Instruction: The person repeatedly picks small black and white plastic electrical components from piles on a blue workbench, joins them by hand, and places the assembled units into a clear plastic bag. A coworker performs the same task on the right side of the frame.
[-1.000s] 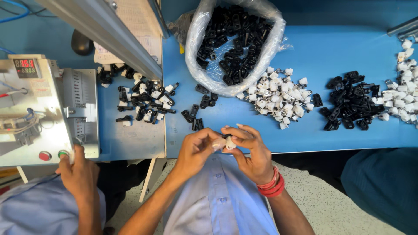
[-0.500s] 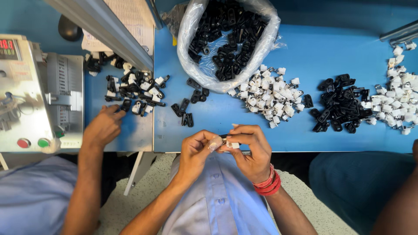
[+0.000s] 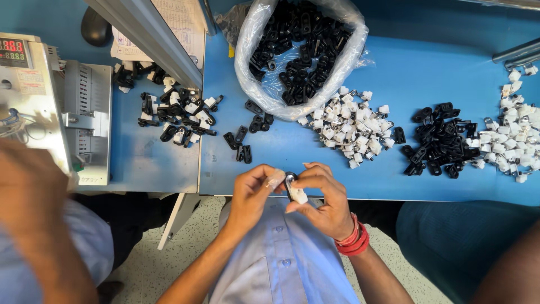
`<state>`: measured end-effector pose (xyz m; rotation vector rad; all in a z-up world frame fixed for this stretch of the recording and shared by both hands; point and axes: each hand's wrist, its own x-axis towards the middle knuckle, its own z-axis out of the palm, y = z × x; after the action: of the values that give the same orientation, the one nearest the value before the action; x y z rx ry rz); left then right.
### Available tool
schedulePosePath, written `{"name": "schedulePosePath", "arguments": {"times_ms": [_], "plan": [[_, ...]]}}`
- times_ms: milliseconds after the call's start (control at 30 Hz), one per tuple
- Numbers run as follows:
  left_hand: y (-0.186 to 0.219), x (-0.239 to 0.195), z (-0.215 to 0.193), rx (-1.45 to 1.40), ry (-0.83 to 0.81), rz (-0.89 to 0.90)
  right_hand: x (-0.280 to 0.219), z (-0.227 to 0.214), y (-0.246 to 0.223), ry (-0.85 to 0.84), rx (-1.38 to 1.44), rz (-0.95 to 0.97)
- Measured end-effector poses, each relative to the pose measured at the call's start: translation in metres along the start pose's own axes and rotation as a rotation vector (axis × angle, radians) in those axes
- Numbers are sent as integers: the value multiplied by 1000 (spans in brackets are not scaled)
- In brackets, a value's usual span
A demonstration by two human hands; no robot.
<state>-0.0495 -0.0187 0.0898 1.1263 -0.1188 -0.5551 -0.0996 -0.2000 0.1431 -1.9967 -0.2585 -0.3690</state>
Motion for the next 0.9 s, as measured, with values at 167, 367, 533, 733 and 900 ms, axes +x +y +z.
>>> {"name": "schedulePosePath", "arguments": {"times_ms": [167,367,533,733,900], "plan": [[24,7,-19,337,-114,-10,0,6,-3,-125,21,65],[64,12,-28,684,-167,41,7,13,-1,-95,-142,87],[46,12,-38,395,-275,-93,5,20,5,-52,-145,150],[-6,23,-41,85,-324,-406,-3,18,16,-32,-142,57],[-13,17,-36,8,-230,-343,-7,10,26,2,-105,32]]}}
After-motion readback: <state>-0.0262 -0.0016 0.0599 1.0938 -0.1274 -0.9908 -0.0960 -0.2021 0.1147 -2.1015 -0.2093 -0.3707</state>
